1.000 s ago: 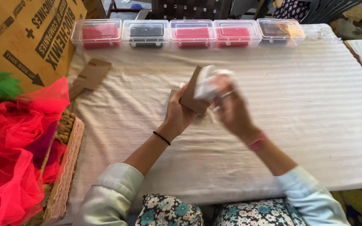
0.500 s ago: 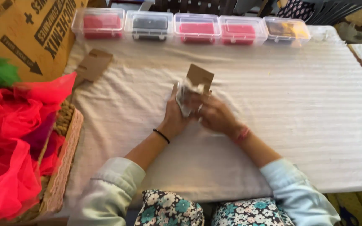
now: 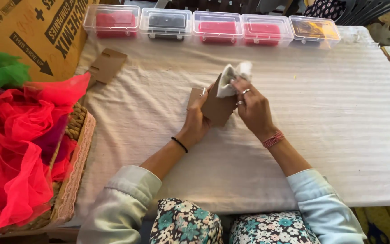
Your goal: The recorder is cleaning small wooden blocks with a cloth and placing them into a plastic storage container.
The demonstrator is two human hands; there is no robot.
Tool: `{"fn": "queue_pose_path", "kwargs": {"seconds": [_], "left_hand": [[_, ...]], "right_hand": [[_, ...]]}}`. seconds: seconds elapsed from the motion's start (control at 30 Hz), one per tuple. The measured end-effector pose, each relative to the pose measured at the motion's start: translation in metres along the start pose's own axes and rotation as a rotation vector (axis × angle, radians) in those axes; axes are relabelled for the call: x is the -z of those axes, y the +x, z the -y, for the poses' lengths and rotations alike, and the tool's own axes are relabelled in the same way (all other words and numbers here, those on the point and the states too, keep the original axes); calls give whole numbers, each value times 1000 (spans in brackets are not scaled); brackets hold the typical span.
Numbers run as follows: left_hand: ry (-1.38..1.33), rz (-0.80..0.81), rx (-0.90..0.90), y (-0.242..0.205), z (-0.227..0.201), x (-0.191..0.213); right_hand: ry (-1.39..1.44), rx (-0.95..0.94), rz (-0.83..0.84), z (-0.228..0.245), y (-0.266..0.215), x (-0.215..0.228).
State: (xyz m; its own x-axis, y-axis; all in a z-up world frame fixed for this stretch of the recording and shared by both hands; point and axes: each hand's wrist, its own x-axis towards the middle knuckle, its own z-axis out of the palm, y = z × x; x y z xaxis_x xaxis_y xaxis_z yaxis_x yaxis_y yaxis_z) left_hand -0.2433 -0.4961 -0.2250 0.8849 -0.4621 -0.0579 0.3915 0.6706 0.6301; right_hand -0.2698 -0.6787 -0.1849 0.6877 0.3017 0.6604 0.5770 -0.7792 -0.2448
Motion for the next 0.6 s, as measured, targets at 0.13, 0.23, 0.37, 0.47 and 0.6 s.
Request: {"fn": "queue_pose_path", "kwargs": {"seconds": [0.13, 0.23, 0.37, 0.47, 0.6], "left_hand": [[-54, 49, -53, 23, 19, 29], [-97, -67, -61, 38, 45, 71], [-218, 160, -117, 17, 16, 36], [-133, -17, -50, 5, 3, 11], [-66, 166, -121, 27, 34, 59]], "right_hand": [[-65, 101, -94, 8, -11, -8], [-125, 307, 147, 27, -15, -18], [60, 309, 80, 17, -1, -14], [1, 155, 36, 6, -6, -7], [-21, 318, 98, 32, -13, -13]]}}
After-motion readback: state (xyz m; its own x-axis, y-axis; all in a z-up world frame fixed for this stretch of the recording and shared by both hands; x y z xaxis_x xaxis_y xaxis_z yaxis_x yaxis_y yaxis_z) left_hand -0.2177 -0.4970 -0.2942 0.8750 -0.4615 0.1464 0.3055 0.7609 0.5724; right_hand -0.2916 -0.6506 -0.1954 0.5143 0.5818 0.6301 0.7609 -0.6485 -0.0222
